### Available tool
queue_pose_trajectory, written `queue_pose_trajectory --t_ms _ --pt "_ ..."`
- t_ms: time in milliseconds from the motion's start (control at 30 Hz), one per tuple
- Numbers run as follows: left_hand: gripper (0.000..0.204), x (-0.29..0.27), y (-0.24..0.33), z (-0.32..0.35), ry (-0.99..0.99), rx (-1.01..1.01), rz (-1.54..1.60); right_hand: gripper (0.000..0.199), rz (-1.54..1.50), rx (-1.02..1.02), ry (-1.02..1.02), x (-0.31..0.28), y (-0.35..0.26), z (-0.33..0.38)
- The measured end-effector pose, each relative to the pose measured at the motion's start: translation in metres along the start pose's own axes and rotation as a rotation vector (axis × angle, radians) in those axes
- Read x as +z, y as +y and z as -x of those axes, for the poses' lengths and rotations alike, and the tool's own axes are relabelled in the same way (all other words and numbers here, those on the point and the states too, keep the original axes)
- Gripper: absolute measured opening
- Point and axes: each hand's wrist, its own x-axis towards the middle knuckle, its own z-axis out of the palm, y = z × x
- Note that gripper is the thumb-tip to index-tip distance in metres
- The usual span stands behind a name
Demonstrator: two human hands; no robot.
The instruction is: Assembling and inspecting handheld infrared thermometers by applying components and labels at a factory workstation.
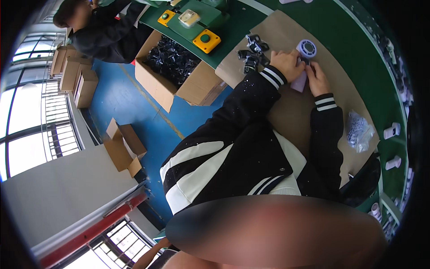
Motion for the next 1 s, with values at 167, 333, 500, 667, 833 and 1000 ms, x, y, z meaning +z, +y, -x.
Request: queue_pose_trajectory --t_ms 167,333,500,667,833,1000 --pt "0.032 0.001 0.021 -0.023 -0.02 0.106 0.47 0.028 -0.322 -0.158 0.205 -0.016 0.007 -0.006" --pt "0.03 0.013 0.046 -0.06 -0.043 0.358 0.622 0.033 -0.323 -0.221 0.433 -0.044 0.021 -0.012" --pt "0.032 0.038 0.046 -0.067 -0.003 0.456 0.769 0.036 -0.312 -0.233 0.475 -0.052 0.025 -0.01" --pt "0.037 0.038 0.048 -0.066 -0.072 0.383 0.712 0.038 -0.35 -0.215 0.471 -0.054 0.032 -0.011" --pt "0.034 0.036 0.051 -0.064 0.043 0.414 0.737 0.039 -0.263 -0.193 0.458 -0.056 0.016 -0.005" --pt "0.031 0.031 0.052 -0.066 0.002 0.412 0.748 0.038 -0.249 -0.2 0.511 -0.054 0.026 -0.008"
